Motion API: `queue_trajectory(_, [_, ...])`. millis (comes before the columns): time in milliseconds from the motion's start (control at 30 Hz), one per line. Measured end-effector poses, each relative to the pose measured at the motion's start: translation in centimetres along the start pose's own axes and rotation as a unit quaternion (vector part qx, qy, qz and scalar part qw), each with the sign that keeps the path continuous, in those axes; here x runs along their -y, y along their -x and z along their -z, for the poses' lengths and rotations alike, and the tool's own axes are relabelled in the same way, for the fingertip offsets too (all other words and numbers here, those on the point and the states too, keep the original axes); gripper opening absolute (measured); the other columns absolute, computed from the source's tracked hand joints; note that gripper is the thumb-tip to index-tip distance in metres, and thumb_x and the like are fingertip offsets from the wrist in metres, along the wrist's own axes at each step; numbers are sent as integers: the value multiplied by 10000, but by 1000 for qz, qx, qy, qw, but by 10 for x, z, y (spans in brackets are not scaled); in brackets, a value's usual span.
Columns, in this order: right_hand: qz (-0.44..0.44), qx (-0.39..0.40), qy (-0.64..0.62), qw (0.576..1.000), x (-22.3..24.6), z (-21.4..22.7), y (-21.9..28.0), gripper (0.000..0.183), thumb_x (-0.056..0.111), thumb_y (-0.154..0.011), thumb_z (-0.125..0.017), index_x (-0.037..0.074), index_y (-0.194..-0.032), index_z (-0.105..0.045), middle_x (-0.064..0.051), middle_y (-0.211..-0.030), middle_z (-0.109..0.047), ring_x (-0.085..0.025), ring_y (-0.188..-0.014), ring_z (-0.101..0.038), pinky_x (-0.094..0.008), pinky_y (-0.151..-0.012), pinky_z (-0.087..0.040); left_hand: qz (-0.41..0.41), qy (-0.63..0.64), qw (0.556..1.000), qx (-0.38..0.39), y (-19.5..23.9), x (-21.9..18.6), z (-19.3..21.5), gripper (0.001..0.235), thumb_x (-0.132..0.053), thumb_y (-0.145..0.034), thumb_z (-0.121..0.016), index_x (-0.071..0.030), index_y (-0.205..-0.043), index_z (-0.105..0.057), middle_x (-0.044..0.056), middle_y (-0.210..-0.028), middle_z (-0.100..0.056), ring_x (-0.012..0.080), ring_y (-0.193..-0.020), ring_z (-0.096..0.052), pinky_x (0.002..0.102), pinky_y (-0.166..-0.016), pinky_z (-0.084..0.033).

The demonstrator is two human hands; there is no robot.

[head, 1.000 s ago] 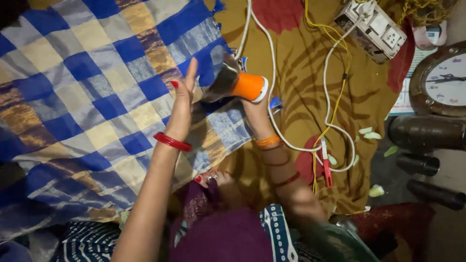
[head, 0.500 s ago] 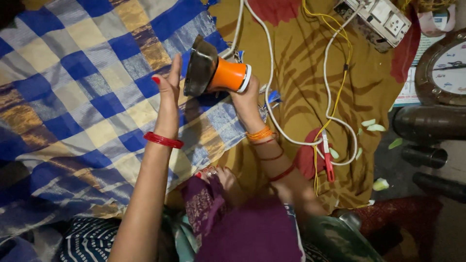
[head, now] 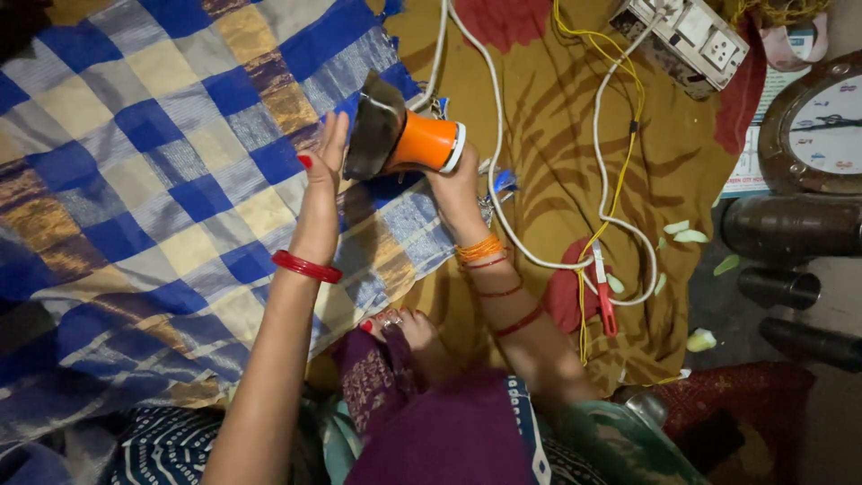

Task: The recorder is ironing a blue and silver patterned fabric on a bed.

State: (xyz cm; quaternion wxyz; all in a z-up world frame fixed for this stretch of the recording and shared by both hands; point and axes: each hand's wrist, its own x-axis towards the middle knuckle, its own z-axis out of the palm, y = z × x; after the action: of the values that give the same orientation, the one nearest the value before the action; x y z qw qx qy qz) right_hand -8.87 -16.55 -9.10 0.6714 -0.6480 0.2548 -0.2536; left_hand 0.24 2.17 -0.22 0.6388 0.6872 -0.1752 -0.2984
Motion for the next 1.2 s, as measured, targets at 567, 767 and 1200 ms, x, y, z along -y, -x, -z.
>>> queue_trajectory(567, [-114,17,-79,990,77,-23,-16,318,-47,-850,-729,5,-1160,-681,-75,-1071,-742,-176,-949,-722,-341,-856,-606,103,-141,975,-140,35,73,29,932,-728,-947,-57,-142,-1647,-242,135,-1724,-157,310,-1577,-136,456,-1267,-142])
queue_trajectory(767, [-68,217,142,963,118,-16,-24,340,28,-843,-712,-48,-1174,-688,-83,-1062,-710,-136,-968,-645,-285,-892,-540,93,-385,908,-135,64,98,44,656,-387,-1049,-346,-94,-1633,-286,182,-1732,-162,352,-1607,-135,644,-1249,-60])
queue_trajectory(1200, [84,254,433,861,79,-37,38,390,351,-933,-696,46,-1174,-673,-205,-1004,-730,-367,-873,-713,-421,-761,-566,106,-532,833,-112,72,137,39,776,-498,-993,-507,-196,-1656,-241,139,-1723,-182,316,-1586,-162,665,-1221,-29])
